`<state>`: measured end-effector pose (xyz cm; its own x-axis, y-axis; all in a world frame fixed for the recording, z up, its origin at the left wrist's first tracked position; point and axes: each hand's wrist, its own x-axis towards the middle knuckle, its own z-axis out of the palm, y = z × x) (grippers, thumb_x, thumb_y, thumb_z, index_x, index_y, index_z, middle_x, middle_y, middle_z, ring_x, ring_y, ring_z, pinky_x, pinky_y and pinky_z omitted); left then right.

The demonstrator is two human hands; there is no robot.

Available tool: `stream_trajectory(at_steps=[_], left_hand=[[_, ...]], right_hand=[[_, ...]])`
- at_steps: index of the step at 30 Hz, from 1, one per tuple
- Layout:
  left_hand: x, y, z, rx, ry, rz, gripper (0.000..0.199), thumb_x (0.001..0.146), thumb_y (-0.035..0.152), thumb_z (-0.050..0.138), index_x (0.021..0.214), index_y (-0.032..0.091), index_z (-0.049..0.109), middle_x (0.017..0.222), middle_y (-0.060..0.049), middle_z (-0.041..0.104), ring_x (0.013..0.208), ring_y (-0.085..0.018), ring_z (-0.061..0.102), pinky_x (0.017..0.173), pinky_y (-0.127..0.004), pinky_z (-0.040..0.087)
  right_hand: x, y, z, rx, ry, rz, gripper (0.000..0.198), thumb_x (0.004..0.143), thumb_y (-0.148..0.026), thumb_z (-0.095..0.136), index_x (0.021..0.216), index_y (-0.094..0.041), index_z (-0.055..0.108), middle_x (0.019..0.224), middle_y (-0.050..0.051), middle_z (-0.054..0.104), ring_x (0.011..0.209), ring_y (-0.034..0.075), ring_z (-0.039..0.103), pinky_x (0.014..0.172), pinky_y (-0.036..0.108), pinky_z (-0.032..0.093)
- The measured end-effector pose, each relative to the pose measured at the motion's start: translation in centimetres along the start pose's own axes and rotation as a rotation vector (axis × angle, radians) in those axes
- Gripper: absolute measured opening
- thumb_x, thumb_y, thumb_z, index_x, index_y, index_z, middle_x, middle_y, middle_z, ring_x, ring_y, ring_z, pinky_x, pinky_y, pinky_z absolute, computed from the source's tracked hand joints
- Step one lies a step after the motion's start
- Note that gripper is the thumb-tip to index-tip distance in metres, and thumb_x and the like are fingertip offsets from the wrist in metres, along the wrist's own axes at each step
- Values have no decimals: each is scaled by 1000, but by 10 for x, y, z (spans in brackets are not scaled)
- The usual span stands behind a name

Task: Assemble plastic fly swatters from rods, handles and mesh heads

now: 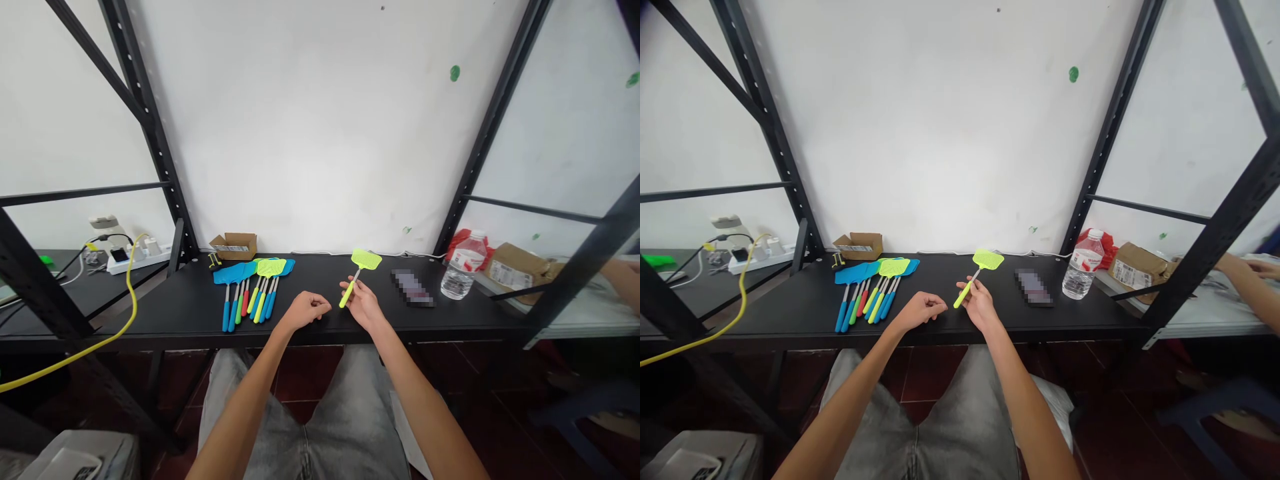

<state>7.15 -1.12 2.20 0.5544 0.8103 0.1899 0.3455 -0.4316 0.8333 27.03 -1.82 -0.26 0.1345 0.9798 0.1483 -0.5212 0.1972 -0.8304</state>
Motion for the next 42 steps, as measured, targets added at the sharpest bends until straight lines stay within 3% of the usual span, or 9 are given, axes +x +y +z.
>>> stream_trajectory(at_steps=[6,10,13,17,20,23,28,42], left_hand=[[1,0,1,-10,-1,0,39,80,48,59,85,12,74,56,-1,57,48,-10,48,46,-20,36],[1,-3,1,-6,5,5,39,80,48,59,85,12,74,56,-1,57,50,-11,50,46,-20,35],[2,-4,1,-5,4,-6,39,79,48,59,85,12,74,56,-1,57,50,-11,50,47,-20,36],[1,-3,1,-7,3,-14,39,79,48,60,85,12,74,56,-1,57,51,-11,50,47,-20,36],[1,-2,1,-6,7,-27,40,78,49,60,85,12,74,56,-1,57,51,-11,51,47,-20,36],[0,1,0,0,1,-29,41,78,50,60,85,12,74,57,-1,57,51,-11,50,47,-20,37],[0,2,1,10,3,-35,41,79,50,60,85,12,73,57,-1,57,50,-11,50,47,-20,37],[1,-2,0,21,1,-25,41,80,51,59,85,14,74,58,-2,59,52,-12,51,48,-21,37]], right_hand=[[0,-3,1,21,2,0,39,69,-38,78,104,-24,67,81,3,69,68,17,61,63,30,47],[9,-6,-7,-89,133,-58,45,67,-41,77,106,-21,70,70,1,66,61,16,58,57,28,43],[17,-14,-24,-416,259,-164,46,71,-43,70,108,-17,72,76,5,70,68,20,62,60,30,44],[24,-33,-48,-1065,366,-274,37,81,-35,57,108,-19,75,89,7,75,88,24,68,79,30,46],[25,-45,-58,-1399,400,-222,35,84,-30,52,108,-22,76,89,8,75,94,25,68,82,29,45],[24,-49,-60,-1572,420,-150,36,86,-30,50,111,-23,75,90,9,75,94,26,68,80,29,45],[21,-46,-53,-1689,427,-103,33,86,-30,52,106,-25,77,98,12,74,92,27,69,77,31,47],[22,-47,-48,-1711,510,-31,30,84,-31,56,102,-23,78,97,15,73,92,28,70,79,35,49]])
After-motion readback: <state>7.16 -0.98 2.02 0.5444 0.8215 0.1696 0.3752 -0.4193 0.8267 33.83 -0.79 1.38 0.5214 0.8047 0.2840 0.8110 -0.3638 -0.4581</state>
